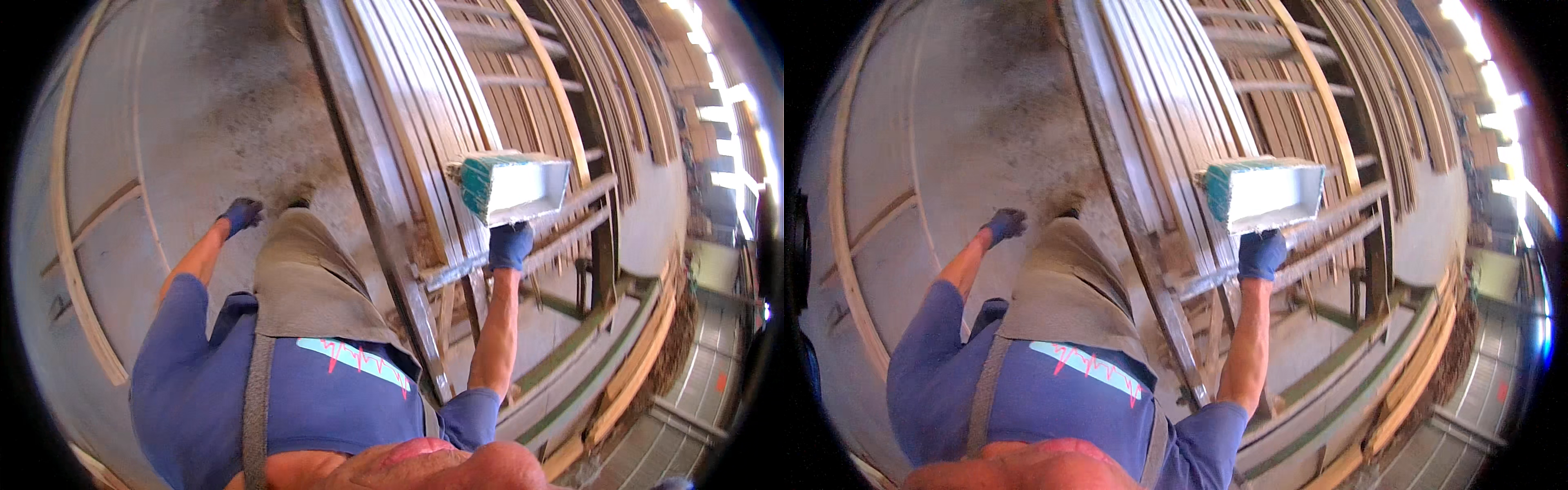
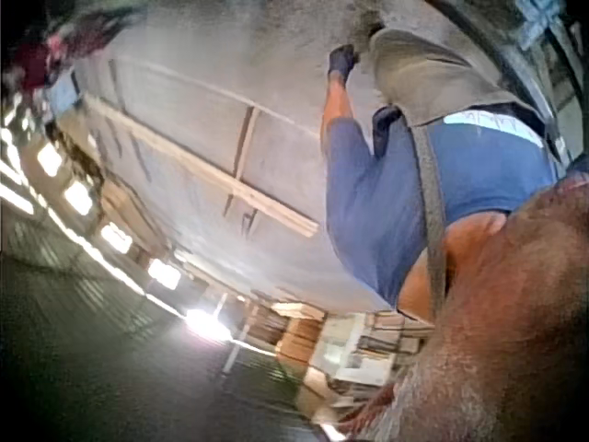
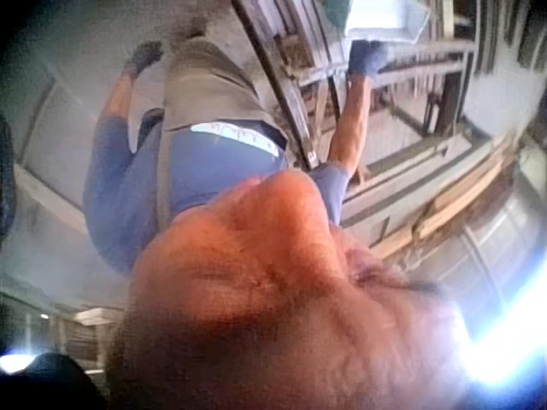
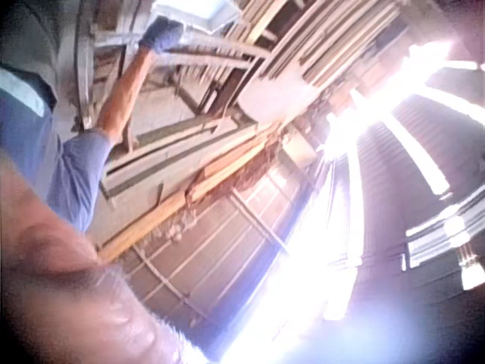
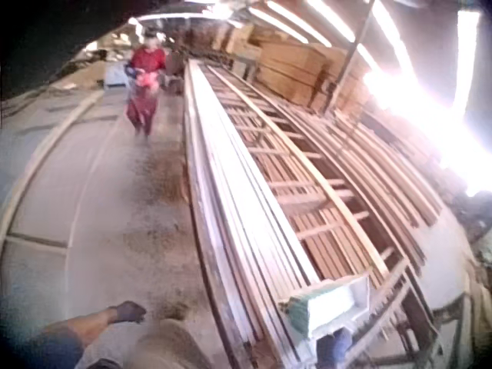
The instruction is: The person applies a white substance to a curved wooden plank using a brush and places it onto a curved wooden frame. They repeat this process with several planks, using a hammer to secure them into position on the structure.
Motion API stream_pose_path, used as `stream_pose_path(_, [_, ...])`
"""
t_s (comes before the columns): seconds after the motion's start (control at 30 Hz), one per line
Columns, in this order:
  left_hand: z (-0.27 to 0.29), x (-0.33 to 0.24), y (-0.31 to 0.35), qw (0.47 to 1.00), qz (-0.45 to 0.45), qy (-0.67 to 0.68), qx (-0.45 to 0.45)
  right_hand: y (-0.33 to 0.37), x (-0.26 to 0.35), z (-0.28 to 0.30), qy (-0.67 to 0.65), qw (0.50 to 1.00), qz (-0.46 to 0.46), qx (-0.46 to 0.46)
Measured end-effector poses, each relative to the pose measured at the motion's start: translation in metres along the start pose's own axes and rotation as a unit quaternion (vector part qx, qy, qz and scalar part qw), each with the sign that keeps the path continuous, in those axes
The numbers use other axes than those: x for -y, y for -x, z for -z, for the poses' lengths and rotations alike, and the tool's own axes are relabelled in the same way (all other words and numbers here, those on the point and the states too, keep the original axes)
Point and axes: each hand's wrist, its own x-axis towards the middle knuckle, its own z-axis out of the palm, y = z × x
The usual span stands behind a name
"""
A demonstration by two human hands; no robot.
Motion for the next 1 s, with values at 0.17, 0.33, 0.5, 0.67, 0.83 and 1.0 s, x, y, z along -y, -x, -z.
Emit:
stream_pose_path(0.17, [-0.006,-0.048,0.014,0.999,-0.024,0.028,-0.034,0.048,-0.034,0.024,-0.631,0.744,-0.206,0.081])
stream_pose_path(0.33, [0.019,0.098,0.058,0.975,0.062,-0.209,0.031,0.160,-0.090,0.109,-0.216,0.965,-0.113,0.101])
stream_pose_path(0.5, [0.016,0.086,0.104,0.968,0.249,-0.011,0.015,0.215,-0.113,0.119,-0.537,0.790,-0.282,0.092])
stream_pose_path(0.67, [0.054,0.065,0.059,0.981,0.191,-0.003,0.043,0.151,-0.081,0.059,-0.573,0.794,-0.183,0.085])
stream_pose_path(0.83, [0.107,-0.007,0.019,0.984,0.156,0.088,-0.011,0.006,0.036,-0.001,-0.241,0.952,-0.060,0.182])
stream_pose_path(1.0, [0.204,0.046,-0.038,0.960,0.091,0.250,-0.089,-0.110,0.191,-0.038,-0.131,0.955,0.235,0.128])
